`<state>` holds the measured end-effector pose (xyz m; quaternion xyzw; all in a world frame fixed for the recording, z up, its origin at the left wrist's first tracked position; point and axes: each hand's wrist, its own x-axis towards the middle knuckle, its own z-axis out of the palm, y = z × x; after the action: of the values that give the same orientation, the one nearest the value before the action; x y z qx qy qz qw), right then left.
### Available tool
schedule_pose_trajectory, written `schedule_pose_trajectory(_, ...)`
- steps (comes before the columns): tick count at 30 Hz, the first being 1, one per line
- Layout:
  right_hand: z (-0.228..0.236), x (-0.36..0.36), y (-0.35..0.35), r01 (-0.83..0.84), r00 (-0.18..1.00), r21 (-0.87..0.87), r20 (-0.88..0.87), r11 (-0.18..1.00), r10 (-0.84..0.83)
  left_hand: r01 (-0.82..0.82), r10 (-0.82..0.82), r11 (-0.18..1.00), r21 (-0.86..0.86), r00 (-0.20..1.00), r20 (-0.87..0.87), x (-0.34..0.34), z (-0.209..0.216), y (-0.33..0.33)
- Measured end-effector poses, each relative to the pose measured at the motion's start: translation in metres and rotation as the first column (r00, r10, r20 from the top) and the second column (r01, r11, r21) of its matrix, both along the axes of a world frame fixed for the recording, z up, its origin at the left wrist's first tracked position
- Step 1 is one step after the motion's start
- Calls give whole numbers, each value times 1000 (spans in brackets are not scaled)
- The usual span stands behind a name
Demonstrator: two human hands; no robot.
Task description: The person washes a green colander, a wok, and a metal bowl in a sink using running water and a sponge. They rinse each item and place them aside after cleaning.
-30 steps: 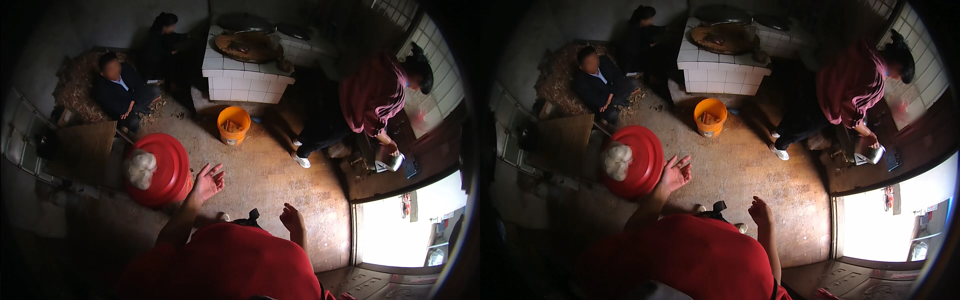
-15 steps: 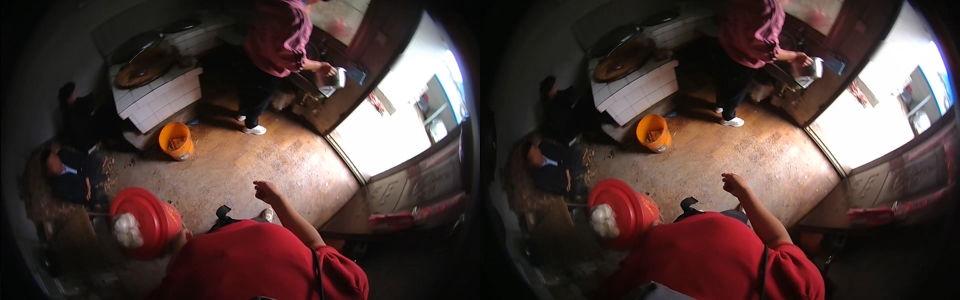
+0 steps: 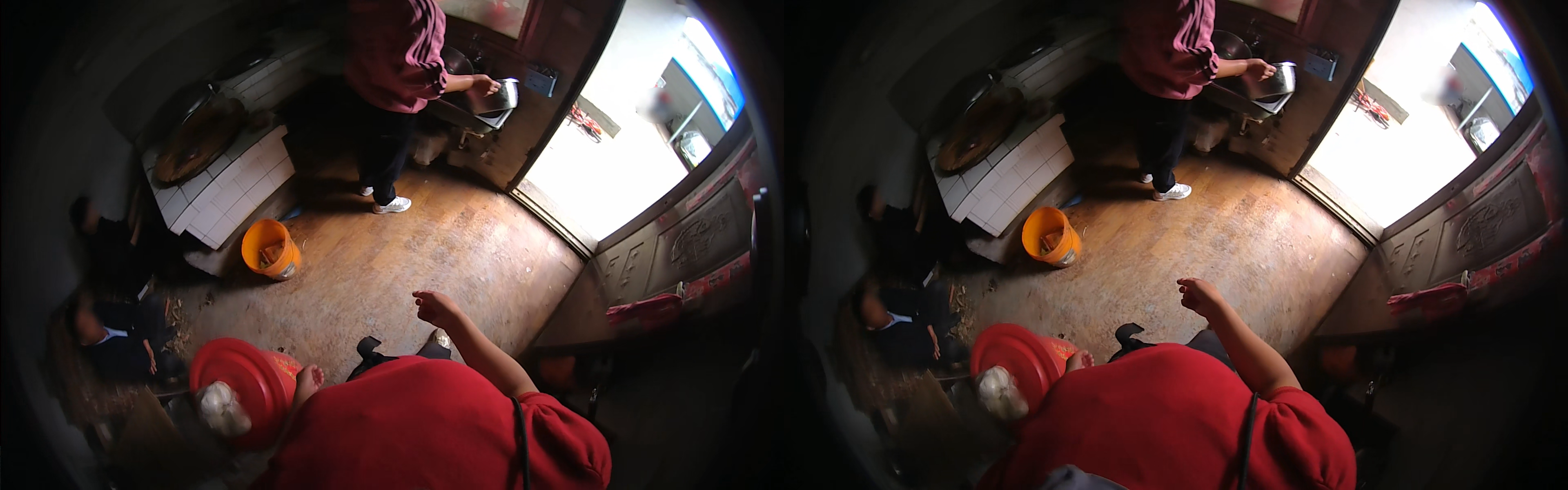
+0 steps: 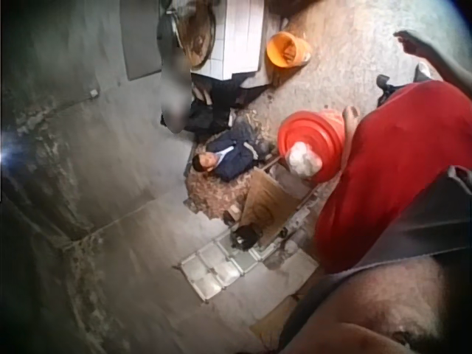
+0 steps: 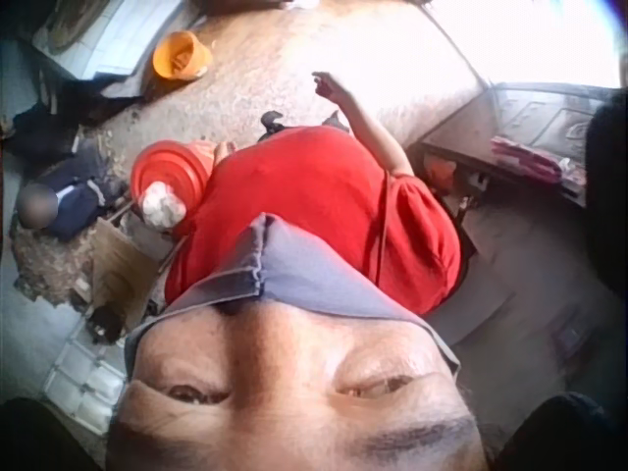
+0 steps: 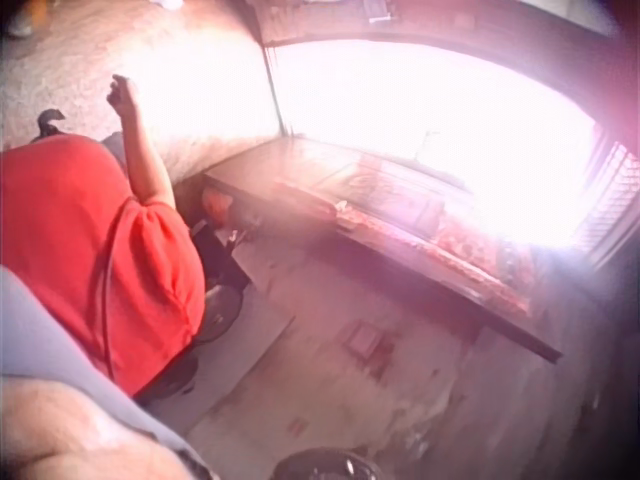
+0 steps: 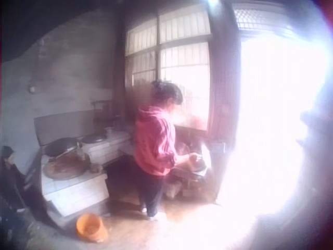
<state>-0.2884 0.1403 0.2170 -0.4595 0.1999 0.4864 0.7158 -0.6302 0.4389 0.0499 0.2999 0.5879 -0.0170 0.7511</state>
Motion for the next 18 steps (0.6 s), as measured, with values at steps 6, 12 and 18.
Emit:
schedule_pose_trajectory(6,7,20,-49,89,996,25,25,996,-90,211,-211,977,-18,978,-2,72,10,-6)
schedule_pose_trajectory(12,-22,60,-107,216,973,52,-91,975,-210,147,-137,986,76,982,-127,81,6,-46)
schedule_pose_trajectory(18,-54,132,-155,246,965,30,-97,969,-242,99,-93,994,36,984,-155,103,1,-87)
